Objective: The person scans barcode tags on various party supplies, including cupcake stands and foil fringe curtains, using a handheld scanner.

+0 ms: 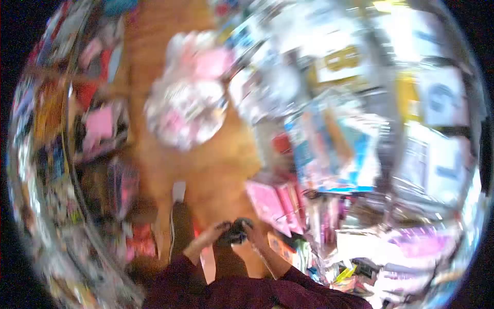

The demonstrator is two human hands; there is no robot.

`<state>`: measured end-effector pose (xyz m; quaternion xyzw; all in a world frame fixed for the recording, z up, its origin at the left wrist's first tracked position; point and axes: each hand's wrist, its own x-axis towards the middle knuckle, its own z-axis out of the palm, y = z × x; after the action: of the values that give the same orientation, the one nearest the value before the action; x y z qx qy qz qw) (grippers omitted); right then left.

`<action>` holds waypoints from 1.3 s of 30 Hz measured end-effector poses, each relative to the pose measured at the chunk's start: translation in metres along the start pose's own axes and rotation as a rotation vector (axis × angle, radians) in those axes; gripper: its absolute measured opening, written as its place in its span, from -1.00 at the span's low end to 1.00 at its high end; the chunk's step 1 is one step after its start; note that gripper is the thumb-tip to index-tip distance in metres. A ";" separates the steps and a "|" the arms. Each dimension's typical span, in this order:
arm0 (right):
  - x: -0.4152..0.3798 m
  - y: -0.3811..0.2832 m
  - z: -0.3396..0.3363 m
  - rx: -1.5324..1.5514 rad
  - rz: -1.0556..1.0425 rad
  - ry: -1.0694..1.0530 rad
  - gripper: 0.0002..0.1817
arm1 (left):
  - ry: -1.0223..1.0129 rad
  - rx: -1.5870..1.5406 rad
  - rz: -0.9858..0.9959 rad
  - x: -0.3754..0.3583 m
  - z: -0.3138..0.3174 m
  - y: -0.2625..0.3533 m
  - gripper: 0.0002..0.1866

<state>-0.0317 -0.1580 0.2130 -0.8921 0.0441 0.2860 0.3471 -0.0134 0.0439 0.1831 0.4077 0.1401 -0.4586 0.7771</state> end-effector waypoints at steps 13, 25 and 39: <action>-0.008 -0.153 -0.102 0.481 -0.186 0.514 -0.48 | -0.231 0.399 0.393 -0.056 0.109 0.209 -0.76; -0.082 -0.164 -0.143 1.064 -0.191 0.794 -0.70 | -0.793 0.486 -0.325 -0.062 0.213 0.260 -0.61; -0.279 -0.011 -0.083 1.688 0.142 1.650 -0.83 | -0.379 0.660 1.179 -0.090 0.406 0.284 -0.52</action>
<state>-0.2209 -0.2361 0.4195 -0.2908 0.4792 -0.4777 0.6765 0.1094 -0.1417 0.6353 0.5432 -0.3890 -0.0423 0.7428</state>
